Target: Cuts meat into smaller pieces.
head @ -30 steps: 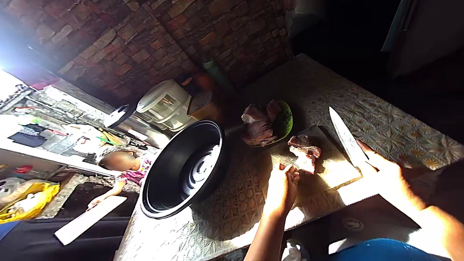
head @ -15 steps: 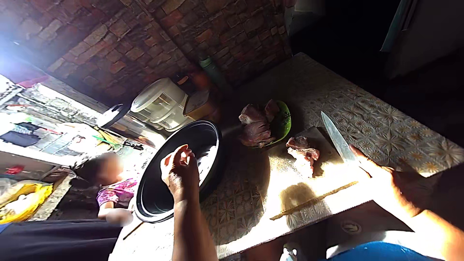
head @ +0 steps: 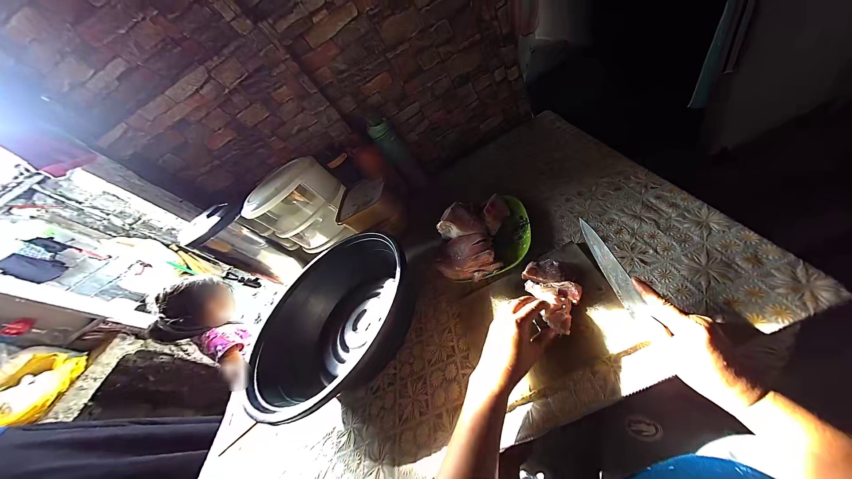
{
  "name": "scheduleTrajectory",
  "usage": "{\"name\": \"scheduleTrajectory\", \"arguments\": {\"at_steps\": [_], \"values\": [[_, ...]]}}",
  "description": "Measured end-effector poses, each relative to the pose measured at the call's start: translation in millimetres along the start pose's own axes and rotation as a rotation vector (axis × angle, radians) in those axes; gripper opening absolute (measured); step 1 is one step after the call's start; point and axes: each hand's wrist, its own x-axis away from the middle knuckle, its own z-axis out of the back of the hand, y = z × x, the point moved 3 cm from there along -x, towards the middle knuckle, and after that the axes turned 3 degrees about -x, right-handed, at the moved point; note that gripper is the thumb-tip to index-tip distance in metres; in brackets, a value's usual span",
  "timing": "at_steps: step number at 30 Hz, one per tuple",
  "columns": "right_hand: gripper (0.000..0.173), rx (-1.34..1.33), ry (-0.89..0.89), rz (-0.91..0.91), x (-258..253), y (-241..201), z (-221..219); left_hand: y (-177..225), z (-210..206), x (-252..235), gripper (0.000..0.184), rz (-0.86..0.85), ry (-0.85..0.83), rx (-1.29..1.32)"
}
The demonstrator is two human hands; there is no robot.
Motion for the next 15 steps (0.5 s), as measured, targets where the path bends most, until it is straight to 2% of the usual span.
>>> {"name": "scheduleTrajectory", "arguments": {"at_steps": [5, 9, 12, 15], "values": [[0.052, 0.024, -0.022, -0.015, -1, -3, 2, 0, -7, -8, 0.044, -0.005, -0.084, -0.073], [0.051, -0.005, -0.047, -0.021, -1, -4, 3, 3, -10, -7, 0.037, 0.037, -0.147, -0.154], [0.051, -0.021, -0.055, -0.035, -1, -5, 3, 10, -10, 3, 0.030, 0.113, -0.129, -0.149], [0.051, -0.029, -0.061, -0.038, -1, -5, 3, 17, 5, 21, 0.025, 0.284, -0.106, -0.085]]}}
